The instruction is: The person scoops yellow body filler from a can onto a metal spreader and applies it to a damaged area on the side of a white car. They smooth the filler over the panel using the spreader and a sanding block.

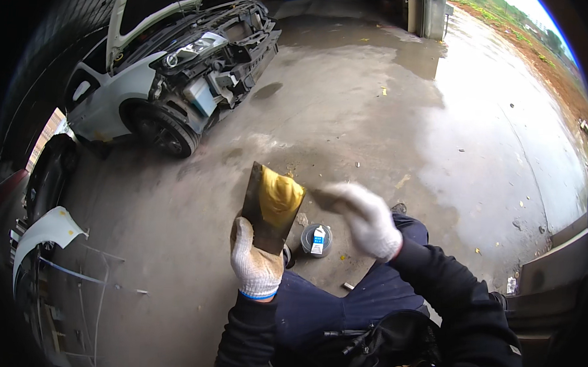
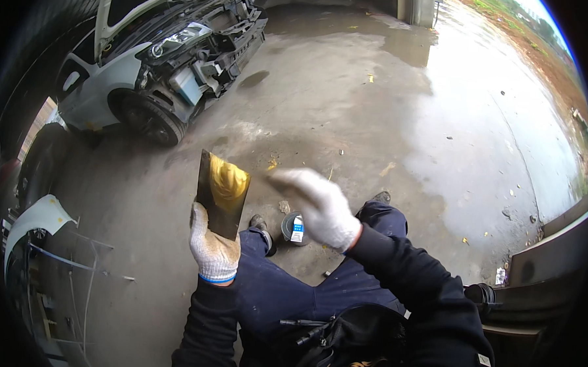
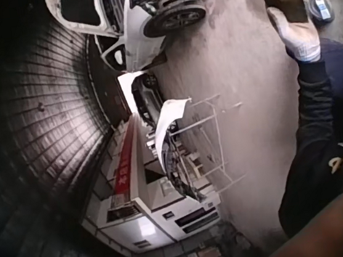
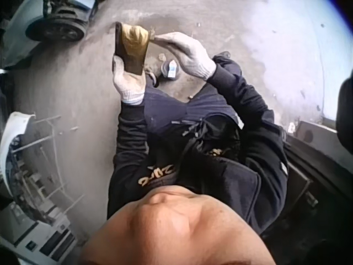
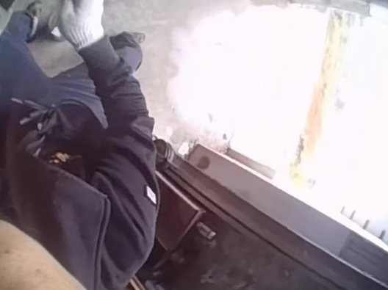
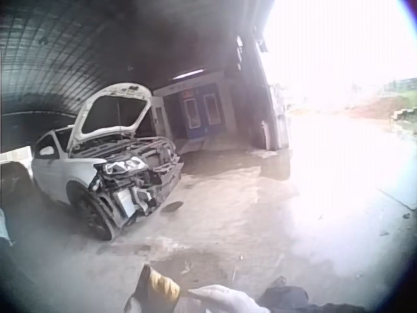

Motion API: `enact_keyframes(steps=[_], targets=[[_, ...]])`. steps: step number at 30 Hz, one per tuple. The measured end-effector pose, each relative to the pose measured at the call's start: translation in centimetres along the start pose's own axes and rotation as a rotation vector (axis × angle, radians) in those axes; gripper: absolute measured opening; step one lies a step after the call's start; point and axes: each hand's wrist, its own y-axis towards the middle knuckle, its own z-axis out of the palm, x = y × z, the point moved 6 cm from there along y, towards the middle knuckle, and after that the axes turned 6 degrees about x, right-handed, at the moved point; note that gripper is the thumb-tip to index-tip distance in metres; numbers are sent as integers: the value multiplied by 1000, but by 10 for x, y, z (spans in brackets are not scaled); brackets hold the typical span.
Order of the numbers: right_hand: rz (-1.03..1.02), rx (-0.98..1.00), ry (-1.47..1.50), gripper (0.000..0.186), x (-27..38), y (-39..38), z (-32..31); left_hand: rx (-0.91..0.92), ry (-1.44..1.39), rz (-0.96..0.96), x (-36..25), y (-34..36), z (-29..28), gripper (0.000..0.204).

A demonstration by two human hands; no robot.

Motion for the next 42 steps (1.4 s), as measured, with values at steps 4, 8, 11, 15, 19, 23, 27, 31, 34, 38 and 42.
enact_keyframes(steps=[4,8,11,15,19,23,27,31,34,38,42], targets=[[-176,-210,-84,41,35,14,-7,-65,450,151,-13,-9,6,36],[-292,-157,-334,52,27,-2,34,-150,481,181,-10,-2,22,33],[-81,117,-247,45,15,-10,38,-153,431,225,-17,1,-3,33],[-25,-249,307,36,22,13,-4,-72,618,230,-16,-18,-8,31],[-197,-105,-191,35,34,10,24,-194,629,260,-2,-17,14,31],[-47,68,-190,38,21,-10,37,-214,482,250,-10,-2,14,34],[1,-262,396,35,31,15,-18,-69,212,207,-22,-3,25,38],[-64,-255,464,39,52,32,-8,-26,51,-92,13,-7,14,54],[-22,-116,141,39,27,16,13,-110,-117,-171,21,-4,1,57],[-33,77,-409,34,16,8,-6,-96,-38,-14,-2,6,-12,44],[-123,-224,42,39,37,24,-12,-136,494,100,-5,1,11,31]])
